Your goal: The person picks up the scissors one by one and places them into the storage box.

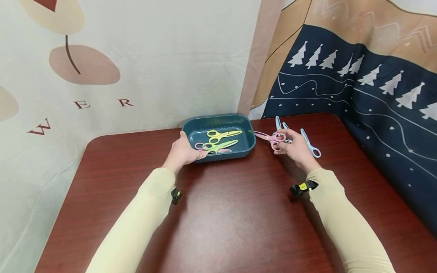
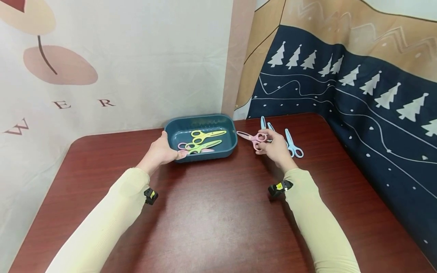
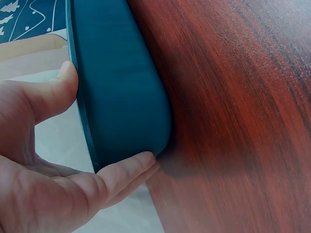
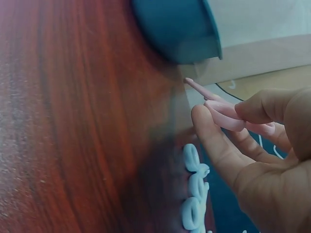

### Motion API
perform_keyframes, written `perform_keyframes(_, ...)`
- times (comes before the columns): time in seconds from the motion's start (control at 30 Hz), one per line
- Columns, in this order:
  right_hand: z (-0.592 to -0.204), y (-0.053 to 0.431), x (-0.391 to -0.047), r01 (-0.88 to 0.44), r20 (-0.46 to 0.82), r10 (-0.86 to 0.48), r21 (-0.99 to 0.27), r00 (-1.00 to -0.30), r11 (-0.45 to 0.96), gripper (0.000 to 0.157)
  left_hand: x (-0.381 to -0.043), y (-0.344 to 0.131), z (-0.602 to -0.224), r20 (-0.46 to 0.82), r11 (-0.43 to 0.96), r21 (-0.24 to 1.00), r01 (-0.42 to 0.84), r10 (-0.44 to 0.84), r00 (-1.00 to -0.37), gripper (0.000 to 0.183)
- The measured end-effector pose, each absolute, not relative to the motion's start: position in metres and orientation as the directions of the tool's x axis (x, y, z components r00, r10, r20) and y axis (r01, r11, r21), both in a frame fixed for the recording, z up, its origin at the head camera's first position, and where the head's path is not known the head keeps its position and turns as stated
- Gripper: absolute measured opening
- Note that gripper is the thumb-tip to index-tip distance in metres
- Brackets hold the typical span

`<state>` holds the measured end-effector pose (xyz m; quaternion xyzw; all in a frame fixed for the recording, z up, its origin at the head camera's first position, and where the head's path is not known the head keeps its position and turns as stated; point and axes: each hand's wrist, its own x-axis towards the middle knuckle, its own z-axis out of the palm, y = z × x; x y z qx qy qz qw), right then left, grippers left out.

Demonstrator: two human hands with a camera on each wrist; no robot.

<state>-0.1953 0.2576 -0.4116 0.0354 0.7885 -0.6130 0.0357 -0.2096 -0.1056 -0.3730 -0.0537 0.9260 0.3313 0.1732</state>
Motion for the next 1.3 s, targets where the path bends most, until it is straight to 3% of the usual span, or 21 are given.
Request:
perform_keyframes(0.83, -0.382, 0.263, -0.186, 0.015, -0.008, 0.039, -0.983, -0.999, 0.181, 0.042, -0.209, -0.107, -0.371, -0.352, 0.778, 0.595, -0.200, 0.029, -0.936, 0.123)
perform_keyframes(1.3, -0.376, 0.252, -0.186, -0.010, 0.010, -0.003, -0.994, -1.000, 0.109, 0.042, -0.207, -0.108, -0.373, -0.358, 0.761, 0.612, -0.216, 0.023, -0.933, 0.123)
